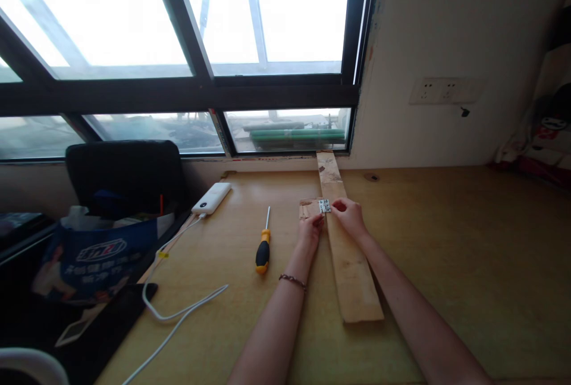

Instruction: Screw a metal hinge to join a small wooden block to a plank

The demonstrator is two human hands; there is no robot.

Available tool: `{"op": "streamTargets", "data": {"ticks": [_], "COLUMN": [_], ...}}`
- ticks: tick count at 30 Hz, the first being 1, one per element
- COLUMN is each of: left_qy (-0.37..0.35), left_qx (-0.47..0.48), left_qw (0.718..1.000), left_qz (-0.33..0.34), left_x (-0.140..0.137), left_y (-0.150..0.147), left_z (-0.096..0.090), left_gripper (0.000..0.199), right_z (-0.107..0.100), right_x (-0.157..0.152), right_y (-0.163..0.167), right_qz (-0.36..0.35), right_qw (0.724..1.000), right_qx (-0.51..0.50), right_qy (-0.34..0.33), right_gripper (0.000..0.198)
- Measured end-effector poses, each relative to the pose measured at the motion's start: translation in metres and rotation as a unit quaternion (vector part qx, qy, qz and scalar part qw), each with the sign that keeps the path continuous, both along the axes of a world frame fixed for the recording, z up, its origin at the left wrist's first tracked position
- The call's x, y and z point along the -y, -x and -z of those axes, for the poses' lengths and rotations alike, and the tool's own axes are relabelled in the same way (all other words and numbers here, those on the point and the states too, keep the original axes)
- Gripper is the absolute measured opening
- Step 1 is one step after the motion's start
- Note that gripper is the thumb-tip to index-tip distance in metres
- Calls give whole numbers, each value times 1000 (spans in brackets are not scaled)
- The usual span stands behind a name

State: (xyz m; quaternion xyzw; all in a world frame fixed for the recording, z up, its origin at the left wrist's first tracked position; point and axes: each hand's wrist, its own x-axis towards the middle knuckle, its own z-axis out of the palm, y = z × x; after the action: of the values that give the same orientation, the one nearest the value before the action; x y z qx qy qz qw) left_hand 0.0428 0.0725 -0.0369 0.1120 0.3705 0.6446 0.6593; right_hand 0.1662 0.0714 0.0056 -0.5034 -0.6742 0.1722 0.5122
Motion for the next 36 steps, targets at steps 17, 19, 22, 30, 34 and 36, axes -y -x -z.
{"op": "streamTargets", "data": {"ticks": [17,19,22,30,34,36], "left_qy": [-8,-11,-15,-6,-14,-19], "left_qx": [7,9,12,11,9,13], "left_qw": [1000,1000,1000,1000,1000,1000], "left_qz": [8,10,9,2,2,3], "left_x": [1,1,2,-1,-1,0], "left_y": [0,0,0,0,0,1], "left_z": [-2,-2,-1,1,2,1], "left_gripper": [17,16,16,17,16,18], "right_z": [2,4,5,1,0,0], "right_x": [-4,-5,-6,-15,-25,-28], "right_y": [7,8,6,-10,-7,-3], "right_qz": [-25,-26,-35,-119,-144,-140], "right_qw": [995,995,996,984,969,963], "right_qx": [92,91,84,131,197,223], "right_qy": [-1,0,9,-2,37,53], "right_gripper": [10,9,7,75,95,97]}}
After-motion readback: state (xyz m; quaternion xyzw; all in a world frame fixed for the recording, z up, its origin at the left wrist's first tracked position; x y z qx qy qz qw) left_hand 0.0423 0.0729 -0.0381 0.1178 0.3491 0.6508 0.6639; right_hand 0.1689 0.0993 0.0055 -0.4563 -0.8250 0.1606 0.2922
